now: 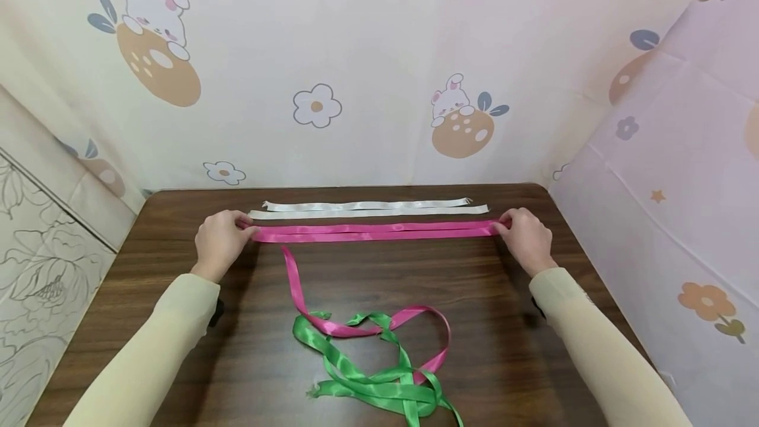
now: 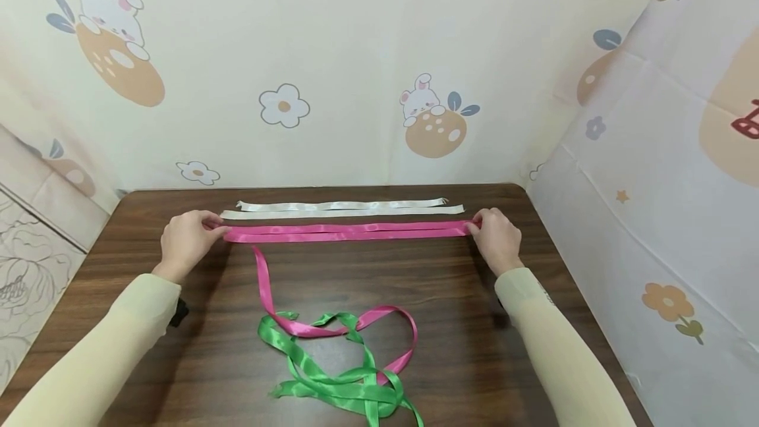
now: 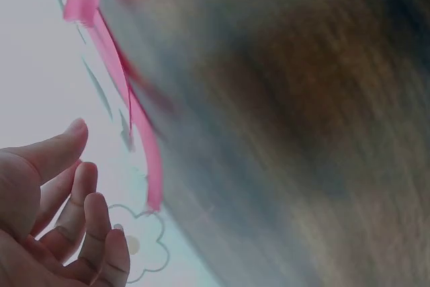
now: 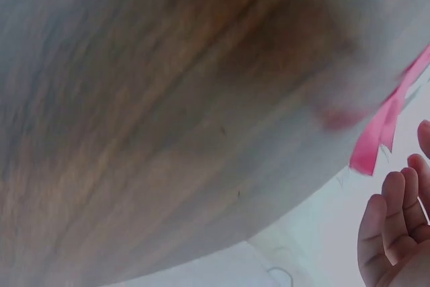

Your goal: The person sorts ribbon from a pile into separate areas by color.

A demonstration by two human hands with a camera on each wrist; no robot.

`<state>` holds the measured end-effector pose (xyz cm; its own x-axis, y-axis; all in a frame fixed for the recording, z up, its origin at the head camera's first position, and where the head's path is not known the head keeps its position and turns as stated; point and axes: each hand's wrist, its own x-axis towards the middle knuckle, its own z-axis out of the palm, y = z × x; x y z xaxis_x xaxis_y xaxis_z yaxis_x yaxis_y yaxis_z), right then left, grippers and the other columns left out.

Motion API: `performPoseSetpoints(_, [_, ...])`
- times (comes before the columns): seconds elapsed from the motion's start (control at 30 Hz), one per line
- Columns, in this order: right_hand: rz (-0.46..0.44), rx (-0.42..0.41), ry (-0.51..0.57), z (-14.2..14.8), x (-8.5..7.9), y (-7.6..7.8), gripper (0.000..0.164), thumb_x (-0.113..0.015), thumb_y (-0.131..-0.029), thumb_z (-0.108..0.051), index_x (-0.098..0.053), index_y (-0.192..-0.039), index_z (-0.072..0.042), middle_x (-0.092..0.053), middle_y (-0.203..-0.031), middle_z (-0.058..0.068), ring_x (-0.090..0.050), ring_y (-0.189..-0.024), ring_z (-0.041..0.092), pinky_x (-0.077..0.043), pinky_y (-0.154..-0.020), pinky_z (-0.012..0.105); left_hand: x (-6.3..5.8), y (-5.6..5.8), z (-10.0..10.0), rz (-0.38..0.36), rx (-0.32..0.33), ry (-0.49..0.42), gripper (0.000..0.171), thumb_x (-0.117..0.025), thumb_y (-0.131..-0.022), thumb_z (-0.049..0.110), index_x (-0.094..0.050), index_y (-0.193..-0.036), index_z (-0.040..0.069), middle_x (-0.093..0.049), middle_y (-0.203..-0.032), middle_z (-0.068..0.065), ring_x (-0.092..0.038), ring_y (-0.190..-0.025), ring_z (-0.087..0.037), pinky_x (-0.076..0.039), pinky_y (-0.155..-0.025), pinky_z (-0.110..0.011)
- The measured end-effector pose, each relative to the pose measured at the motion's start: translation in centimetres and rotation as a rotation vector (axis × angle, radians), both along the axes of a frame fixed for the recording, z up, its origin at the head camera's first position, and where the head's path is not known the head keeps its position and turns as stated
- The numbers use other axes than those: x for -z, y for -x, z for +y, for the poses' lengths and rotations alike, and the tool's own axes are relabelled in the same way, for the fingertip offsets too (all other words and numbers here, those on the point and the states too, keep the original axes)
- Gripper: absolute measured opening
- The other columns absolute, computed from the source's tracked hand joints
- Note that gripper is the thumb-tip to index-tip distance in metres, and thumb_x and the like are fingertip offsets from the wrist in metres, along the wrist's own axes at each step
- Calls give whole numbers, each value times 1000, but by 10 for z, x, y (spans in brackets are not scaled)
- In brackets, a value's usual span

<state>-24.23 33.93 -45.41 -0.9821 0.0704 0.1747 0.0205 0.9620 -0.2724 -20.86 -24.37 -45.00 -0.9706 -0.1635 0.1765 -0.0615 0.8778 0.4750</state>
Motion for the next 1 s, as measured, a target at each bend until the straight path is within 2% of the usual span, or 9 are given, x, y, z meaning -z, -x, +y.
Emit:
performPoseSetpoints(0.23, [54, -16, -6, 2, -11, -4, 23, -73, -97, -27, -72, -102, -4, -67, -105, 19, -67, -88, 37, -49, -70, 59, -12, -4, 3, 46, 18, -5, 23, -82, -88, 25, -79, -100, 6, -79, -93, -17, -71, -84, -35, -50, -64, -47])
performPoseSetpoints(0.33, [71, -29, -9, 1, -15, -7, 22, -73, -97, -26, -72, -102, -5, -67, -105, 18, -67, -88, 36, -48, -69, 58, -15, -6, 6, 49, 40, 1, 23, -82, -88, 26, -79, -101, 6, -79, -95, -17, -70, -86, -35, -52, -69, -50])
performPoseSetpoints(0.47, [106, -64, -16, -5, -20, -13, 21, -74, -95, -24, -73, -101, -5, -67, -102, 17, -66, -86, 34, -49, -68, 58, -16, -8, 11, 57, 77, 0, 22, -82, -88, 25, -79, -101, 7, -78, -97, -16, -69, -87, -34, -53, -74, -53])
performPoseSetpoints(0.67, [171, -125, -27, -20, -23, -21, 17, -76, -93, -21, -74, -98, -5, -68, -93, 13, -63, -77, 28, -51, -63, 53, -14, -10, 18, 70, 125, -2, 21, -84, -86, 23, -80, -101, 9, -77, -89, -13, -67, -80, -29, -52, -68, -48])
performPoseSetpoints(0.8, [204, -184, -40, -31, -24, -28, 17, -77, -91, -20, -75, -96, -4, -67, -87, 11, -61, -71, 24, -51, -59, 47, -11, -15, 23, 59, 179, -2, 18, -84, -86, 20, -81, -100, 8, -76, -84, -11, -64, -77, -27, -50, -65, -43])
performPoseSetpoints(1.0, [265, -298, -51, -52, -29, -44, 17, -83, -87, -21, -76, -93, -7, -69, -85, 8, -60, -67, 20, -51, -55, 42, -11, -27, 37, 62, 307, 10, 18, -86, -84, 23, -82, -96, 11, -77, -85, -5, -64, -81, -23, -51, -68, -39])
